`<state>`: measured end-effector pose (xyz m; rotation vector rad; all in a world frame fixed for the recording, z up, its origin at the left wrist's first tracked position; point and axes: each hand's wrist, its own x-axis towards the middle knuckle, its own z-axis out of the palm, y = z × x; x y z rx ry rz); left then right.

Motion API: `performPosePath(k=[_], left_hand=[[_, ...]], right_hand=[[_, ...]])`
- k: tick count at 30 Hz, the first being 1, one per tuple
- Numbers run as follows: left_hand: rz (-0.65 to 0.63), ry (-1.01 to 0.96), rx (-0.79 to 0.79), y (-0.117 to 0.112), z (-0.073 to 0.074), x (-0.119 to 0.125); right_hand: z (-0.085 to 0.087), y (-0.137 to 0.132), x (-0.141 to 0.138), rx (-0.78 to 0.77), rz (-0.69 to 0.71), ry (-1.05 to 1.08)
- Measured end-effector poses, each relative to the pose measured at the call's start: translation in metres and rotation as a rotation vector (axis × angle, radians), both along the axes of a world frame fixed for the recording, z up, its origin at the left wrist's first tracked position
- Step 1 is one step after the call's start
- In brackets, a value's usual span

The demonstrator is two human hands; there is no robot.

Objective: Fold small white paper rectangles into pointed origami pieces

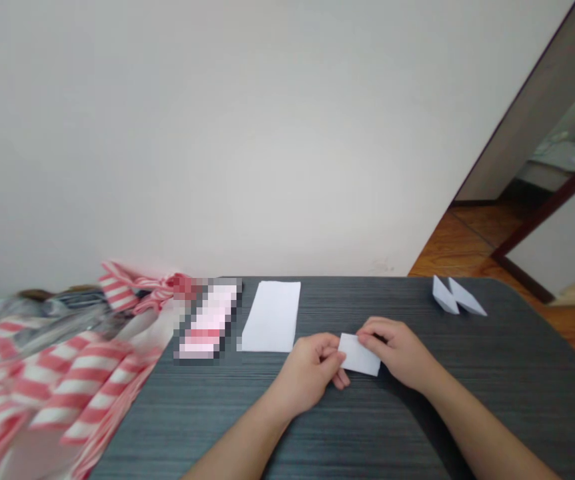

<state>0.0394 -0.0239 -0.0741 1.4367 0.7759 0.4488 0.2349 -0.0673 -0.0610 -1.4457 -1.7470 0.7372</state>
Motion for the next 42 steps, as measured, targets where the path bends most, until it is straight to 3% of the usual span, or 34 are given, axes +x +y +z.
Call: performPosePath(k=[18,28,34,42], left_hand=[[0.040,-0.022,-0.068,0.001,0.002,0.001],[-0.006,-0.072,0.013,0.001,0.003,-0.003],[0.023,0.031,0.165,0.002,0.004,-0.005],[0.040,0.036,0.125,0.000,0.005,-0.006]], right_hand=[[-0.002,0.000,0.003,0.020,-0.018,-0.073],[0.003,-0.003,0.000,0.024,0.043,-0.087],[0.001,-0.003,-0.007,0.018,0.084,-0.114],[-0.001,-0.002,-0.003,-0.011,0.042,-0.150]])
